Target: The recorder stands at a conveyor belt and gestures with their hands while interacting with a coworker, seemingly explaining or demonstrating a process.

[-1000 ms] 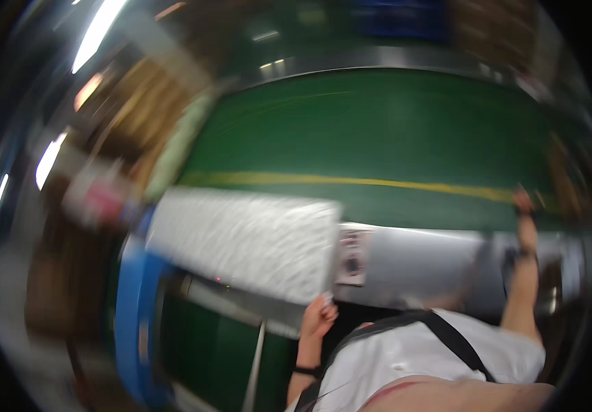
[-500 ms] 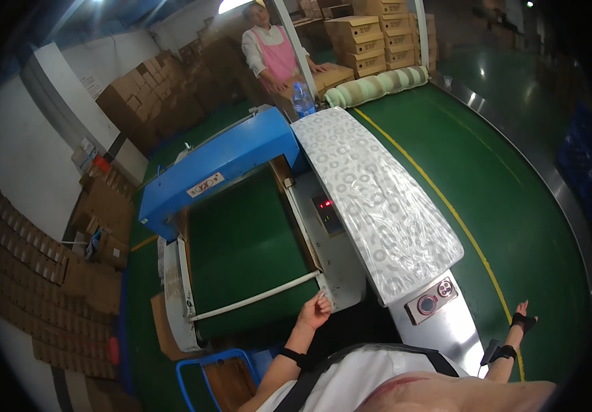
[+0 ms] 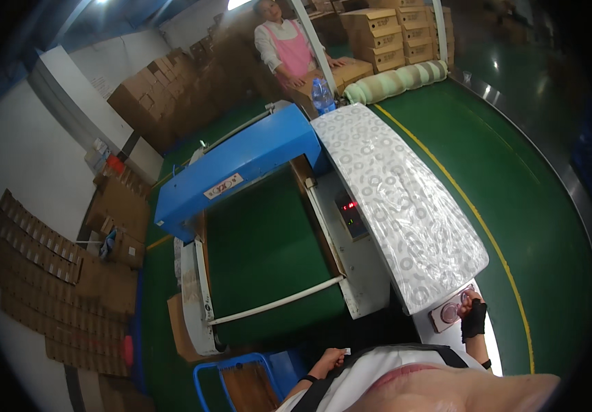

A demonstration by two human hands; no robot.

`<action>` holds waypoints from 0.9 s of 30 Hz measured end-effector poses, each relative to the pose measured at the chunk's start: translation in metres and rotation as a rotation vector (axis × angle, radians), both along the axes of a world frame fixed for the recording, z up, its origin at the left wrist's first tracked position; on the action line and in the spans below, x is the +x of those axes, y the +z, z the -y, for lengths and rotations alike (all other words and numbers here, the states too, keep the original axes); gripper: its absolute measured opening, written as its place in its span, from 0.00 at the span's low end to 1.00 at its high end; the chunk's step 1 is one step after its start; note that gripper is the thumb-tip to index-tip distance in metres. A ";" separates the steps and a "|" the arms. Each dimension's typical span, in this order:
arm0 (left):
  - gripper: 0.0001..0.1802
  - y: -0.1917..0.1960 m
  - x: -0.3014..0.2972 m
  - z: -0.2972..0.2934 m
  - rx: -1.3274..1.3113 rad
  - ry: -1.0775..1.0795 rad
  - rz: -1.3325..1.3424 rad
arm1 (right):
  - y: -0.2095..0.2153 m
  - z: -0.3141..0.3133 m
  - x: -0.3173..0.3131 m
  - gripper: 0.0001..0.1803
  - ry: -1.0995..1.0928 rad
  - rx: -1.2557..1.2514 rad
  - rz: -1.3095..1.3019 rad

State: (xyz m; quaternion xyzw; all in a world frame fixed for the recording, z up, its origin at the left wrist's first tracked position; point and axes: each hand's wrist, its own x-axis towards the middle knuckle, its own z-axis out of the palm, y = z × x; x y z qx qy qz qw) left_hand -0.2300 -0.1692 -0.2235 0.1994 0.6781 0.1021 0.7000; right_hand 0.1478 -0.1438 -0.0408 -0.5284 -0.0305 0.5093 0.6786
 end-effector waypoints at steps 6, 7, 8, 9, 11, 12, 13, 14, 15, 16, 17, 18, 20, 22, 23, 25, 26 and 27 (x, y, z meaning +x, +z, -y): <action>0.10 -0.035 -0.018 0.012 0.037 -0.144 -0.076 | -0.017 -0.006 -0.024 0.05 0.142 -0.104 0.047; 0.10 -0.039 -0.021 0.014 0.052 -0.161 -0.072 | -0.024 -0.005 -0.025 0.05 0.163 -0.107 0.075; 0.10 -0.041 -0.023 0.015 0.071 -0.184 -0.070 | -0.025 -0.006 -0.026 0.05 0.162 -0.107 0.074; 0.10 -0.045 -0.025 0.011 0.093 -0.205 -0.067 | -0.024 -0.006 -0.027 0.05 0.167 -0.136 0.072; 0.10 -0.050 -0.025 0.007 0.136 -0.251 -0.052 | -0.027 -0.005 -0.027 0.06 0.207 -0.137 0.046; 0.10 -0.052 -0.025 0.007 0.152 -0.265 -0.053 | -0.028 -0.005 -0.028 0.06 0.210 -0.139 0.045; 0.10 -0.054 -0.027 0.005 0.162 -0.273 -0.052 | -0.029 -0.005 -0.029 0.06 0.211 -0.148 0.064; 0.10 -0.056 -0.027 0.003 0.160 -0.273 -0.050 | -0.028 -0.005 -0.030 0.07 0.207 -0.157 0.085; 0.10 -0.059 -0.026 0.001 0.158 -0.284 -0.055 | -0.028 -0.005 -0.031 0.07 0.207 -0.161 0.085; 0.10 -0.061 -0.026 0.000 0.157 -0.295 -0.060 | -0.026 -0.006 -0.031 0.07 0.202 -0.158 0.080; 0.10 -0.013 0.002 -0.018 0.024 -0.233 -0.207 | -0.032 -0.005 -0.026 0.07 0.168 -0.168 0.076; 0.10 -0.016 -0.002 -0.015 0.021 -0.231 -0.211 | -0.030 -0.006 -0.028 0.07 0.171 -0.170 0.072; 0.11 -0.040 -0.016 -0.010 0.107 -0.281 -0.111 | -0.027 -0.007 -0.032 0.07 0.195 -0.154 0.062; 0.11 -0.056 -0.023 -0.010 0.172 -0.315 -0.084 | -0.025 -0.009 -0.034 0.06 0.174 -0.189 0.063; 0.11 -0.058 -0.022 -0.009 0.238 -0.343 -0.055 | -0.023 -0.009 -0.034 0.06 0.185 -0.198 0.055; 0.12 -0.061 -0.023 -0.015 0.224 -0.377 -0.047 | -0.017 -0.010 -0.036 0.06 0.182 -0.199 0.032; 0.12 -0.057 -0.021 -0.021 0.219 -0.410 -0.040 | -0.018 -0.008 -0.035 0.06 0.169 -0.206 0.029; 0.12 -0.053 -0.018 -0.023 0.238 -0.405 -0.017 | -0.019 -0.007 -0.034 0.07 0.165 -0.195 0.044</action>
